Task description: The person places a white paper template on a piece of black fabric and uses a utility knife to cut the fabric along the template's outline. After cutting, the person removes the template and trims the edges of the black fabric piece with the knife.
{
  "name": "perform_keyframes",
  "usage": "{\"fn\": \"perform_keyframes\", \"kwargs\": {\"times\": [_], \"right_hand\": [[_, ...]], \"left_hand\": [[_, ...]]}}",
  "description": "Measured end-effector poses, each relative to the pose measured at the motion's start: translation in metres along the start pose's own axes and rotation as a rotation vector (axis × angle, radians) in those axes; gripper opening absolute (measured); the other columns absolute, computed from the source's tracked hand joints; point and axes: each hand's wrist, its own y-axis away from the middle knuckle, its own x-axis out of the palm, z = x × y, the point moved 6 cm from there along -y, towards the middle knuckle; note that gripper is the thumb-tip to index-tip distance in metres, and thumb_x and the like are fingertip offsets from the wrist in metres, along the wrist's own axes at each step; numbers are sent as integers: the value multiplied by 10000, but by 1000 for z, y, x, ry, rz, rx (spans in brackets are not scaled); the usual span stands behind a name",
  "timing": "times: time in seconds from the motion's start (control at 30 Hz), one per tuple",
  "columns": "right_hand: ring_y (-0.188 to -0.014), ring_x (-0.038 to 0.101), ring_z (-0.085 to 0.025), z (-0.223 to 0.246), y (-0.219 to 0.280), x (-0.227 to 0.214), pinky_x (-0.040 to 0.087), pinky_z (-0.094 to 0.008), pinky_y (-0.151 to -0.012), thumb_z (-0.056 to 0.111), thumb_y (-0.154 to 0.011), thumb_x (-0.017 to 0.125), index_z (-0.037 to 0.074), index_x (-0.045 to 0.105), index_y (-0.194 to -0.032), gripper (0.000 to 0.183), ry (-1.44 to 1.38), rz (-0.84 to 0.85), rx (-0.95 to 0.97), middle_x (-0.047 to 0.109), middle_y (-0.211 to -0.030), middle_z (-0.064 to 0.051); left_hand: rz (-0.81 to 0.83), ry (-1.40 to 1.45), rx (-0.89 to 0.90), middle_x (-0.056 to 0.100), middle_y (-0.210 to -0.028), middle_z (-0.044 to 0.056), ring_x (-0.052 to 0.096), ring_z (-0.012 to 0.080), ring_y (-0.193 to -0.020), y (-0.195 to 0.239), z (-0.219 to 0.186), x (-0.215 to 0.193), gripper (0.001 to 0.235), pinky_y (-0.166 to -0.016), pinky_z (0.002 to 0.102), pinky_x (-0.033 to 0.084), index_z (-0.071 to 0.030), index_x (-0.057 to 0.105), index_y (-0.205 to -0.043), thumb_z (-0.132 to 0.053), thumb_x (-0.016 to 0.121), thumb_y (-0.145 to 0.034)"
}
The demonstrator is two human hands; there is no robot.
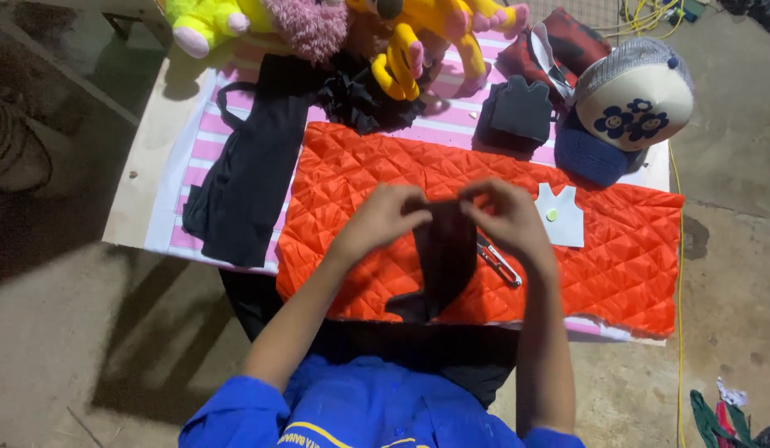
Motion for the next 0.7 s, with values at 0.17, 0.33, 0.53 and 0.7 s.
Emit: {"fn": "perform_keyframes", "kwargs": {"times": [0.17,0.33,0.53,0.7], "right_hand": [[-898,717,-361,-58,-23,22,555,-428,-773,69,-863,752,53,692,-1185,328,245,-221,49,737,-980,-169],[-885,665,-311,-61,-6,32,554,-411,-796,66,-855,751,50,688,-1171,323,526,-361,-120,626,-1027,-123],[-1055,658,-305,-52,24,54,530,-414,-819,174,-841,757,180,716,-1150,312,697,-313,-105,646,-1154,-68],[-1241,598,-285,-43,36,67,489,-401,-911,181,-938,677,154,681,-1294,356,842,-214,-10,626,-1312,-103]], "left_hand": [[-236,-475,-84,624,-1167,29,638,259,-1074,-37,74,33,420,-878,427,503,-192,621,-1256,-301,752,-872],[-243,-499,78,565,-1292,90,565,291,-1241,-14,51,44,423,-955,426,467,-140,610,-1341,-279,679,-947],[-31,-582,96,432,-1554,159,393,347,-1463,3,47,63,649,-1141,544,333,-177,448,-1518,-511,584,-978],[12,-533,39,324,-1628,206,305,392,-1504,10,43,60,715,-1202,594,210,-125,416,-1548,-511,602,-975]]}}
